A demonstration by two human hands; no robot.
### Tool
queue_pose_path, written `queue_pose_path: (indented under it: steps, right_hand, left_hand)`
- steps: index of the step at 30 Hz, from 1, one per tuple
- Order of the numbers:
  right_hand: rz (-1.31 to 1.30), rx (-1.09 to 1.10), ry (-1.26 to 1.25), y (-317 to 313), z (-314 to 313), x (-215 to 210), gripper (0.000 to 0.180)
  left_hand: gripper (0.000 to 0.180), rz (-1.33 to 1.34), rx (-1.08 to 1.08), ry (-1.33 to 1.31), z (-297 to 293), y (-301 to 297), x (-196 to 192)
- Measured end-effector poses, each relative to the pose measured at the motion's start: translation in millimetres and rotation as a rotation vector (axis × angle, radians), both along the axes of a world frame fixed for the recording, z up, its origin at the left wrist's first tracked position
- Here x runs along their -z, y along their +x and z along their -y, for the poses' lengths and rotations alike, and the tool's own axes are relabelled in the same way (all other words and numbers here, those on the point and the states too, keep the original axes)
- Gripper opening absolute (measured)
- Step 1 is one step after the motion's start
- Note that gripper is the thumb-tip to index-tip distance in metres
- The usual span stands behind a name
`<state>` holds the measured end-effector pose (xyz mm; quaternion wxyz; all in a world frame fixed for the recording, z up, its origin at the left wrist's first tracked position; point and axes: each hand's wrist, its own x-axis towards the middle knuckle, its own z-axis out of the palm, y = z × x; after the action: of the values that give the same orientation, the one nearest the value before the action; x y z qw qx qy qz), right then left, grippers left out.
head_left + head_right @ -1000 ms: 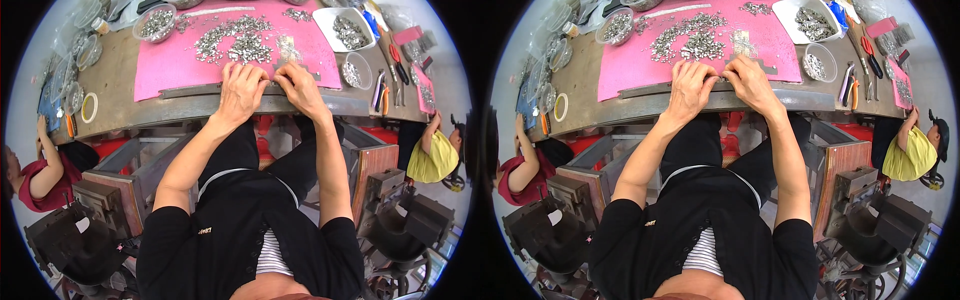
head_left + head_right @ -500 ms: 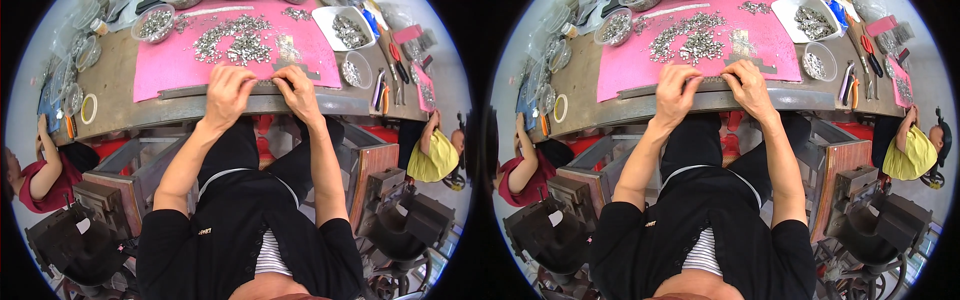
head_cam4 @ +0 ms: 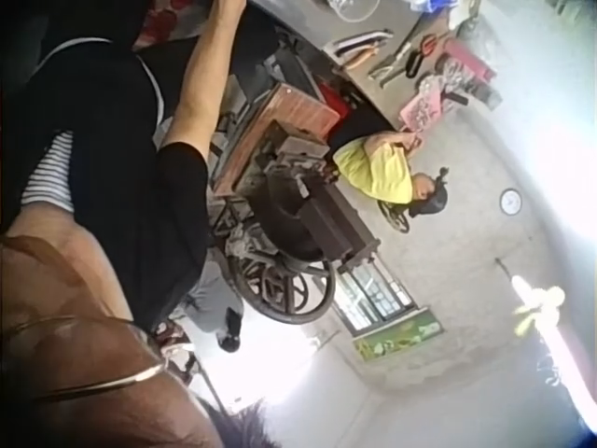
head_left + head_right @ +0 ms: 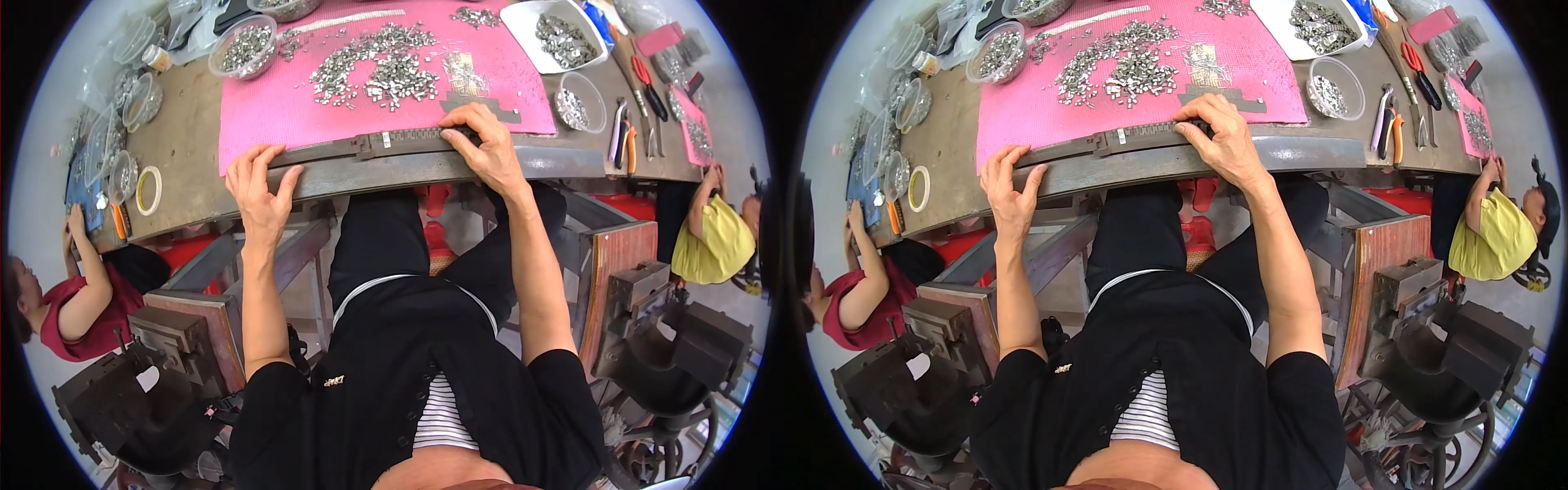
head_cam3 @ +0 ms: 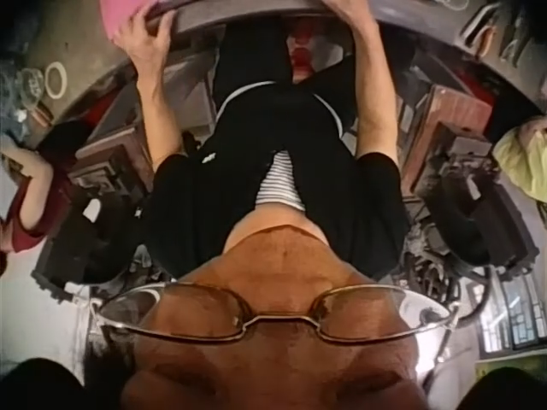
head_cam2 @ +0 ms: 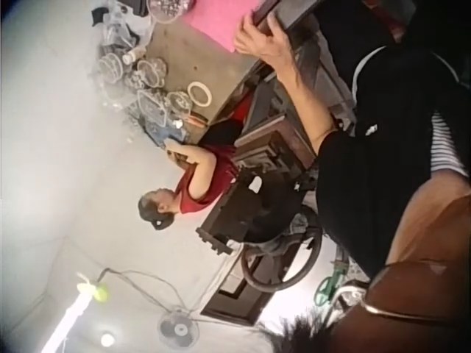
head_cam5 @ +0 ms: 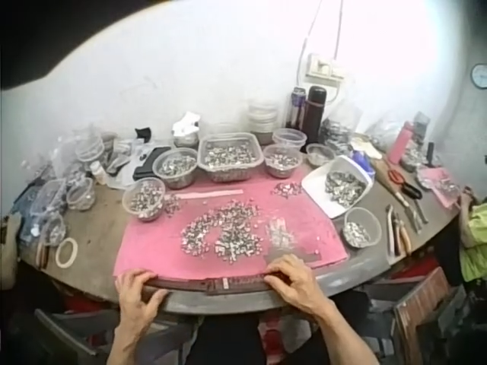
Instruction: Manually assembling small metal components into a strip jig and using a press machine.
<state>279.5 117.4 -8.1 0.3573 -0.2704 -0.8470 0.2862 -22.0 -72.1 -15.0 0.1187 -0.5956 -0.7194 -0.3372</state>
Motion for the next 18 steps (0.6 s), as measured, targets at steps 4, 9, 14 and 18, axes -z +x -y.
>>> queue_pose_path:
  steps: [4,9,14,18]
  right_hand:
    - [0.037,0.02,0.214,-4,6,-2,0.013]
    - [0.089,0.012,0.372,1,5,-6,0.015]
    - [0.079,-0.039,-0.025,3,0,-14,0.014]
    - [-0.081,-0.069,-0.373,4,-5,-10,0.015]
  left_hand:
    - [0.039,-0.01,-0.023,0.004,0,-2,6]
    - [0.04,0.036,0.026,0.01,-1,-1,6]
    - [0.038,0.076,0.015,0.034,1,-5,9]
    - [0.037,0.011,-0.01,0.051,4,-7,2]
